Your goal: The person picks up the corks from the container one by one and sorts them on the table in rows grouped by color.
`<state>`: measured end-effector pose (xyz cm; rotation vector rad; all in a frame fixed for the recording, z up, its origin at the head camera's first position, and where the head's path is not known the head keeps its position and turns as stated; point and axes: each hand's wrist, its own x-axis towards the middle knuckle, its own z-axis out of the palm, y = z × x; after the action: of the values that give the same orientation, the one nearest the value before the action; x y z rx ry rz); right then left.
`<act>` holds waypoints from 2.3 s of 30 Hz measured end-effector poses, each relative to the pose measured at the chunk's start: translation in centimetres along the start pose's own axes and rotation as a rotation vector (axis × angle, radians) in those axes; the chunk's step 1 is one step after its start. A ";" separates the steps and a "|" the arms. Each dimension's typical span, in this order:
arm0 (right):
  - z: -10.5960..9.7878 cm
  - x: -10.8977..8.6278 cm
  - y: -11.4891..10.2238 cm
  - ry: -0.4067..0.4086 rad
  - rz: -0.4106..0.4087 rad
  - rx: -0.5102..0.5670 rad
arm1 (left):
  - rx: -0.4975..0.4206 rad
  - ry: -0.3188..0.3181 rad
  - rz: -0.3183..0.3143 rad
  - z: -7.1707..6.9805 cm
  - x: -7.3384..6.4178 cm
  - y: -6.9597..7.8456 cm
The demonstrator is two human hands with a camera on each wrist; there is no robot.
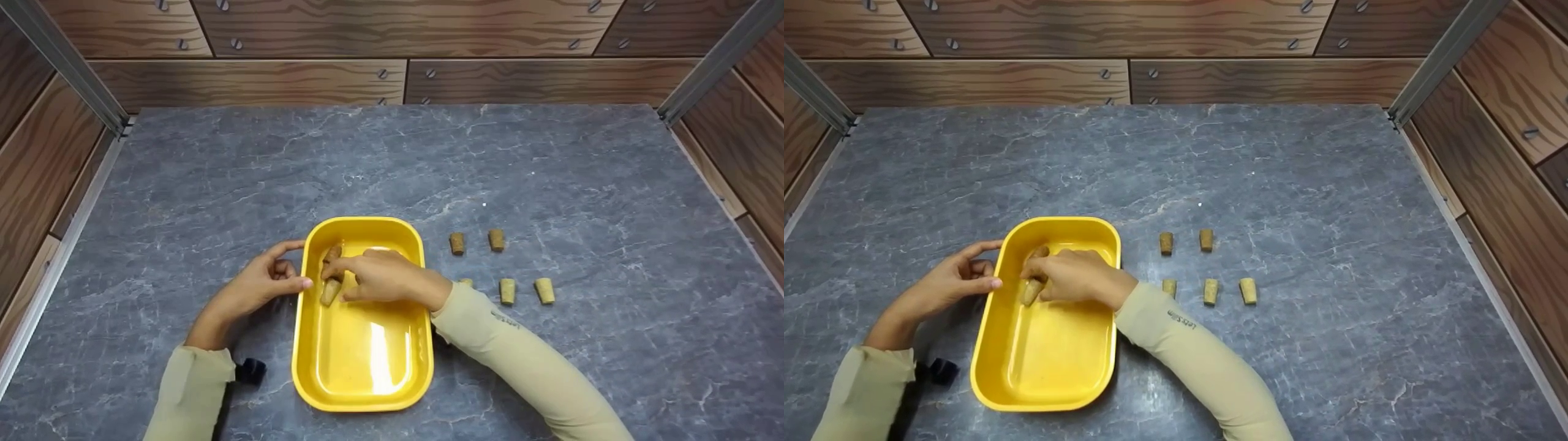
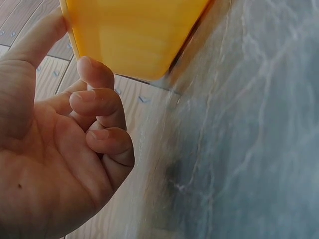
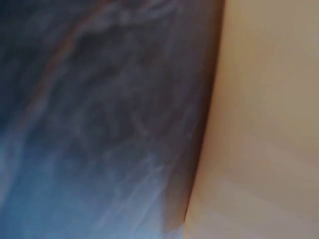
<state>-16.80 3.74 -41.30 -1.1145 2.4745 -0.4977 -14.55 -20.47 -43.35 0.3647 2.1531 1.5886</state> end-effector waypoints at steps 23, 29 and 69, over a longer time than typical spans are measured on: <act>0.2 0.3 0.1 -0.058 -0.027 -0.050 | -0.024 0.013 0.000 0.1 0.0 0.1; 0.3 0.2 0.2 -0.097 -0.085 -0.010 | -0.004 0.011 -0.009 0.1 0.0 0.0; -2.6 -3.5 -0.3 -0.047 -0.017 0.167 | -0.028 0.013 -0.010 0.1 0.0 0.1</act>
<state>-15.71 6.70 -38.19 -1.0686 2.3373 -0.6616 -14.50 -20.33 -43.29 0.3345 2.1365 1.6183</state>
